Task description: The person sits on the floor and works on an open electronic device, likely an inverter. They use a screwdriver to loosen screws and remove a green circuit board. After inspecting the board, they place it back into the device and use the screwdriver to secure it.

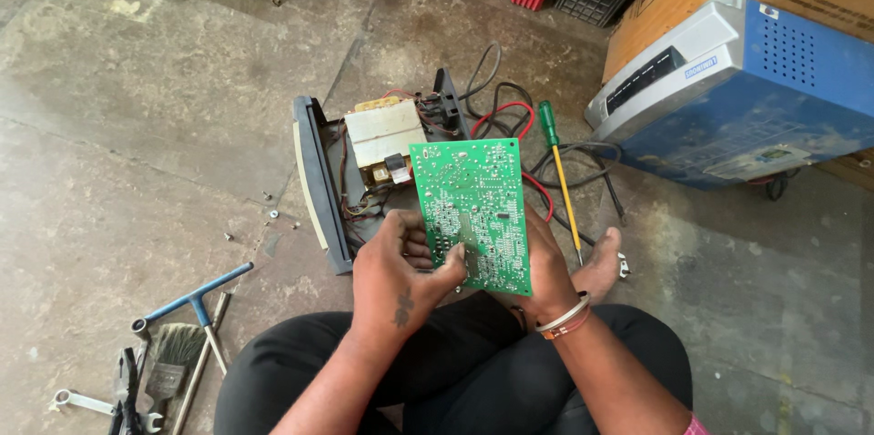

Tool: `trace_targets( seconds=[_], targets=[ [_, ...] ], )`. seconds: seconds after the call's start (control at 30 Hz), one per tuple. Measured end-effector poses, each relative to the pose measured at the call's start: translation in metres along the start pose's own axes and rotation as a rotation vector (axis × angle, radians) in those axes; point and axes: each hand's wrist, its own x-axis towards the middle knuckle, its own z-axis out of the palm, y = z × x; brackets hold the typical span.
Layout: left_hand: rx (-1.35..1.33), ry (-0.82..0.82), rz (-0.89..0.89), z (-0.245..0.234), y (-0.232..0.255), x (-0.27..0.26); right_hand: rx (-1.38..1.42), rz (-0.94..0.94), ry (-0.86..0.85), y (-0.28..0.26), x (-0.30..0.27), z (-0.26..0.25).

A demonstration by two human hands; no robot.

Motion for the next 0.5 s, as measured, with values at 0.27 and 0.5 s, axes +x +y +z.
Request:
trace_targets(
  seconds=[0.27, 0.5],
  targets=[
    [-0.090, -0.108, -0.049, -0.008, -0.003, 0.007, -0.220, -0.134, 0.001, -0.005, 0.002, 0.000],
    [-0.056, -0.138, -0.084, -0.010, -0.005, 0.009, 0.290, 0.209, 0.105, 0.012, 0.001, -0.011]
  ],
)
